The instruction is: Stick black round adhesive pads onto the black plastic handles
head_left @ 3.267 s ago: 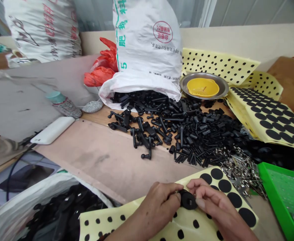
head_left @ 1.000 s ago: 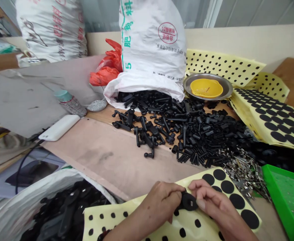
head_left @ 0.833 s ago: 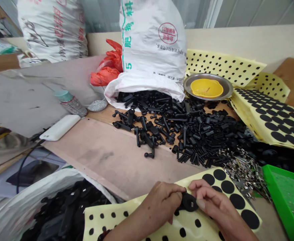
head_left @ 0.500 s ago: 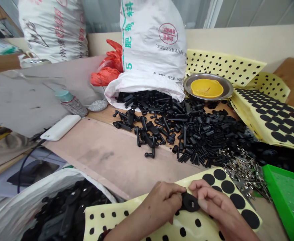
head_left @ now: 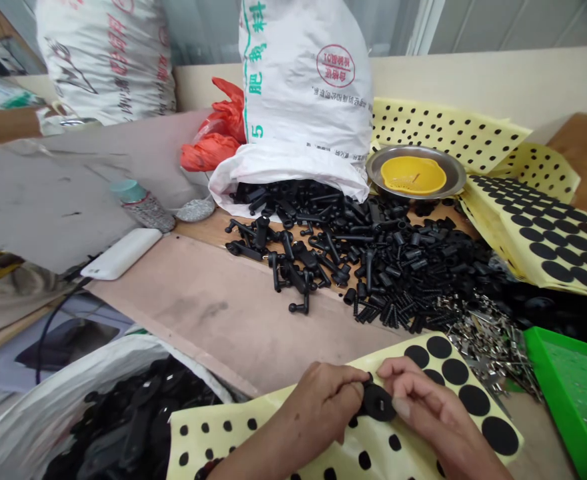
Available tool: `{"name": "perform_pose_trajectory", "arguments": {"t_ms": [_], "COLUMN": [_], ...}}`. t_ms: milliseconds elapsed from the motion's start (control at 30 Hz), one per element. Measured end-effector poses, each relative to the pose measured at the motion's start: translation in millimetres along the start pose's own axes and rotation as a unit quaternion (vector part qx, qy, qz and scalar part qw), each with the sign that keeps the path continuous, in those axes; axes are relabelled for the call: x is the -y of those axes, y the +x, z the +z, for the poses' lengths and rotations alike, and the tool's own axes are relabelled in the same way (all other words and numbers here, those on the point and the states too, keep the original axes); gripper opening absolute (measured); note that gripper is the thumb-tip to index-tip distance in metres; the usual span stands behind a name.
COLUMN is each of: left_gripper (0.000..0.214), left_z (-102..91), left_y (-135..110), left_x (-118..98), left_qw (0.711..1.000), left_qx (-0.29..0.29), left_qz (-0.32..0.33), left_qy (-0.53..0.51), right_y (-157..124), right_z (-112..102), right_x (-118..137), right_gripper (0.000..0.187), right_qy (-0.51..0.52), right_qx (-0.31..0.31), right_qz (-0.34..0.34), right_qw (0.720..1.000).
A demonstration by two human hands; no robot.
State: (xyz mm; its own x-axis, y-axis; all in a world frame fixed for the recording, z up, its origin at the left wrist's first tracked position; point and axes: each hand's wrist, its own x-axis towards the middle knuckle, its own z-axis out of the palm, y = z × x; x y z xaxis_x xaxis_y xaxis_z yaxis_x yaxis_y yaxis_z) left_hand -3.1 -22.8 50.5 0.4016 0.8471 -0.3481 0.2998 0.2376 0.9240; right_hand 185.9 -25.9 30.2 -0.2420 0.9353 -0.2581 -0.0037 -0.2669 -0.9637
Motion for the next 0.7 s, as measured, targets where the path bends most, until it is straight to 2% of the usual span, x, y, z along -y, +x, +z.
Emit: {"name": "perform_pose_trajectory", "arguments": {"t_ms": [133,267,700], "left_gripper": [0.031,0.032,0.032], "left_z": [0.2,0.0,-1.7], "left_y": [0.1,0.1,0.4], "left_x": [0.5,0.4,6.0], "left_qw": [1.0,1.0,1.0], "left_qx": [-0.017,-0.017,-0.012], "left_qz": [-0.012,-0.017,-0.011], "left_qy": [-0.002,-0.005,-0.011], "right_y": [-3.1,-4.7,-2.8], "right_z": [1.1,0.4,2.9], "right_x": [1.0,0.8,-2.2], "right_gripper": [0.028,0.027,0.023], "right_qy": [-0.041,-0.043,0.043], "right_qx": [-0.03,-0.021,0.004], "right_qz": [-0.023,-0.02,-0.001], "right_qw": [0.998,0.999,0.999]}}
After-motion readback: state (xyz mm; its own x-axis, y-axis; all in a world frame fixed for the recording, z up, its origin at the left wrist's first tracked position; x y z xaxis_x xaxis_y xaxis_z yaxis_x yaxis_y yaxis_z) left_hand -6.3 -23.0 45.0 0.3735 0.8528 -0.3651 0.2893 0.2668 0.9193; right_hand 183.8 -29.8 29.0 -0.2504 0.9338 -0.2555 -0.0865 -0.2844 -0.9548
